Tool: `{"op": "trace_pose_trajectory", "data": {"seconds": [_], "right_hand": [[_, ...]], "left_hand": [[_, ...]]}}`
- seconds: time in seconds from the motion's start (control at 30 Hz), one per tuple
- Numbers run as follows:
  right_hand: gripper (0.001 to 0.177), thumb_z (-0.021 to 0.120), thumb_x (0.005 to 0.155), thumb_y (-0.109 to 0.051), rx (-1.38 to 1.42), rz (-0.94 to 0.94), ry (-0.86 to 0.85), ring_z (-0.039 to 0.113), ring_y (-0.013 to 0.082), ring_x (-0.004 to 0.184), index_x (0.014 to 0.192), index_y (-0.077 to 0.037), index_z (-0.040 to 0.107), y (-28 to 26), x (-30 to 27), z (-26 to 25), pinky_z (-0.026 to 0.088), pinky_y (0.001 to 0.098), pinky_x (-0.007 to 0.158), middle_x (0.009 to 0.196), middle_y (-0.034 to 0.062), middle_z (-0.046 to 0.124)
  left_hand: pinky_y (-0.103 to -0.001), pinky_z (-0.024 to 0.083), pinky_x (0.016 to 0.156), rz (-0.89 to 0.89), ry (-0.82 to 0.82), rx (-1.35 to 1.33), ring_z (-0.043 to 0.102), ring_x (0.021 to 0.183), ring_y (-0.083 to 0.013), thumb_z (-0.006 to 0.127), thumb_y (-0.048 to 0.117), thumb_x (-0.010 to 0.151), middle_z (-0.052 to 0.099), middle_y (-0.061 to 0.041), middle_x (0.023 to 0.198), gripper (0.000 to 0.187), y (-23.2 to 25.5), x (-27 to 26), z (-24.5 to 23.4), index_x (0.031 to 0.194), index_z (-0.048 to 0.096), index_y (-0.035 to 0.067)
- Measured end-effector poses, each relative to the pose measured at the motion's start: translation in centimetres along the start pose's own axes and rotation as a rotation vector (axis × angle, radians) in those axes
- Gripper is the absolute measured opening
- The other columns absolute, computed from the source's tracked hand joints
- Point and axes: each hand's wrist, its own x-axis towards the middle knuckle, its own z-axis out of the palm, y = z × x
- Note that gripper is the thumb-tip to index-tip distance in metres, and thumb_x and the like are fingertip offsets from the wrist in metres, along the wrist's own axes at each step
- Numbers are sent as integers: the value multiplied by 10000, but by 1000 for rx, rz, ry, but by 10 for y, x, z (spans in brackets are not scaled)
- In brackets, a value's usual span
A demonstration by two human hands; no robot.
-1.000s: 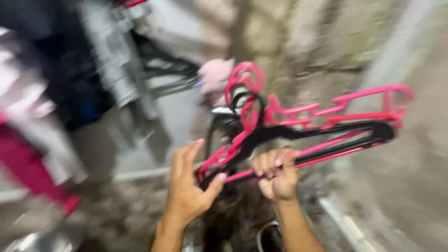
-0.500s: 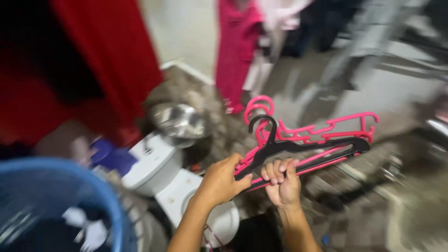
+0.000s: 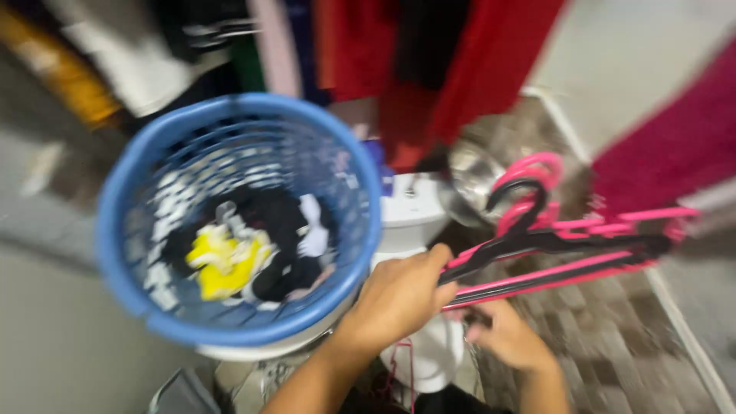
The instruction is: Hang several pieces of wet or clean clothing from a laundry basket onto plastic hangers in a bathroom setting.
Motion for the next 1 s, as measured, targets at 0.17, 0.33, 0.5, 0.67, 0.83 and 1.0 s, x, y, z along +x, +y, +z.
{"op": "trace_pose_trajectory", "data": {"seconds": [0.17, 0.33, 0.5, 0.67, 0.83, 1.0], "right_hand": [[560, 849, 695, -73, -453, -168, -98, 671, 201, 951, 1241, -90, 726, -159, 16, 9, 556, 338, 807, 1113, 94, 766], [462, 823, 1011, -262, -1138, -762, 537, 612, 296, 1119, 1314, 25, 626, -245, 79, 12, 512, 403, 960, 1297, 183, 666], [423, 820, 872, -388, -1176, 115, 21, 660, 282, 704, 1034, -6, 741, -244, 163, 31, 556, 431, 668, 781, 173, 737], [396, 742, 882, -293, -772, 38, -52, 630, 221, 648, 1176, -32, 694, -229, 198, 45, 521, 411, 598, 819, 152, 708], [410, 712, 894, -310, -664, -24, 68, 715, 168, 801, 1174, -13, 668, -226, 217, 54, 561, 350, 722, 913, 128, 775], [456, 750, 926, -330, -978, 60, 181, 694, 426, 969, 1176, 33, 632, -226, 234, 81, 526, 496, 837, 1019, 299, 699]], "left_hand": [[-541, 514, 683, 43, 135, 183, 684, 796, -419, 722, 320, 871, 710, -171, 840, 343, -25, -10, -72, 1064, 579, 75], [-548, 516, 692, -37, 126, 350, 688, 785, -417, 757, 324, 828, 719, -177, 830, 341, -49, -13, -135, 1066, 626, 117], [-520, 525, 701, -30, 89, 447, 696, 798, -388, 780, 331, 784, 729, -137, 818, 318, -93, -8, -166, 1013, 656, 149], [-505, 520, 860, 45, 360, 513, 681, 1015, -371, 775, 285, 773, 707, -134, 1063, 410, -145, -4, -177, 1140, 642, 158], [-531, 478, 936, -461, 379, 424, 572, 1170, -461, 752, 335, 870, 544, -252, 1313, 699, -209, 13, -168, 1463, 477, 86], [-466, 544, 955, -730, -298, 484, 692, 1158, -358, 634, 228, 907, 705, -201, 1273, 352, -272, 42, -109, 1194, 758, 64]]}}
